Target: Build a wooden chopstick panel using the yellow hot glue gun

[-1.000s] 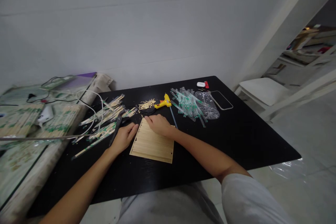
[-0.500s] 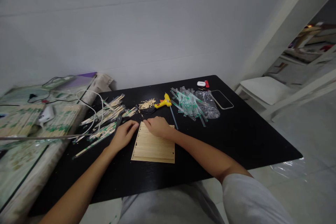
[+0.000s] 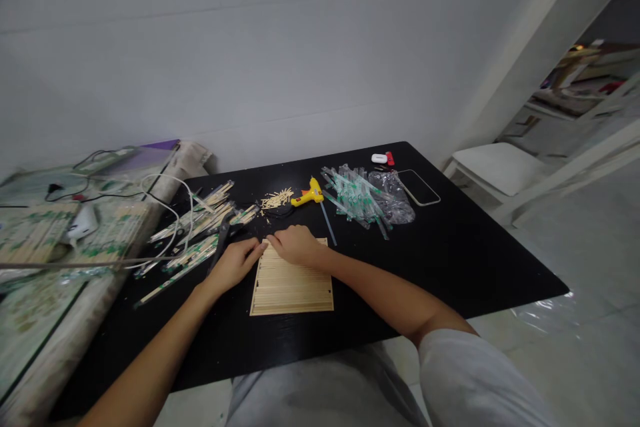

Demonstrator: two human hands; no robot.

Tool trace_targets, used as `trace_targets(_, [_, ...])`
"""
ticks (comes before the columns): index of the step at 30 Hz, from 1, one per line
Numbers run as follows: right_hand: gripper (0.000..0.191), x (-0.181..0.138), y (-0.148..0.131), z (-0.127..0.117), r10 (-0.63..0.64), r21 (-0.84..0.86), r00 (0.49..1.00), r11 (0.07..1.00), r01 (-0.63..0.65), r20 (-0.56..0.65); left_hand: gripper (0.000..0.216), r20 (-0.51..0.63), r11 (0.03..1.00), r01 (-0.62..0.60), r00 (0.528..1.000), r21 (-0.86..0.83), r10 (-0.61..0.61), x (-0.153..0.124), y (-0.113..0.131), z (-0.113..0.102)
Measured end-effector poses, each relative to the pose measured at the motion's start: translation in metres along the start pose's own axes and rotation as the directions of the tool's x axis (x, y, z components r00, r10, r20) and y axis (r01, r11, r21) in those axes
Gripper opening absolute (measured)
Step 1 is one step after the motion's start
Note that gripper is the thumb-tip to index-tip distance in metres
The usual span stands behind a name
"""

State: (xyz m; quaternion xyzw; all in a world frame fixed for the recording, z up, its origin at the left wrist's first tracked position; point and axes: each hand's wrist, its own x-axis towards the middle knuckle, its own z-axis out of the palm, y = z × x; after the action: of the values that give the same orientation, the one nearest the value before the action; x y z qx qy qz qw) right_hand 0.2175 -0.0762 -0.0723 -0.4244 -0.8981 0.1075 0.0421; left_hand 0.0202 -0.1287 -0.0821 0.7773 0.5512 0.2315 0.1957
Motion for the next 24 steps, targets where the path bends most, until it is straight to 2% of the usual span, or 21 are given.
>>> trace_targets(6, [0.055,-0.001,-0.001,-0.001,-0.004,-0.011,1.0,1.0,0.004,0.003,0.036,0.021,0.999,-0.033,0.999,0.014,0.032,0.001,-0.001,0.0])
trace_targets(12, [0.054,0.0,0.0,-0.002,-0.011,-0.015,1.0,1.0,0.011,0.005,0.036,-0.014,0.999,-0.043,0.999,-0.022,0.043,0.002,-0.001,0.001])
trace_targets(18, [0.057,0.0,0.0,-0.002,-0.009,-0.017,1.0,1.0,0.009,0.007,0.038,-0.056,0.999,-0.001,0.998,-0.05,-0.002,0.002,-0.003,-0.006])
trace_targets(24, [0.052,-0.002,0.0,-0.005,-0.031,-0.008,0.999,0.999,0.031,0.009,0.041,0.035,0.998,-0.033,0.999,-0.046,0.035,0.0,-0.004,-0.009])
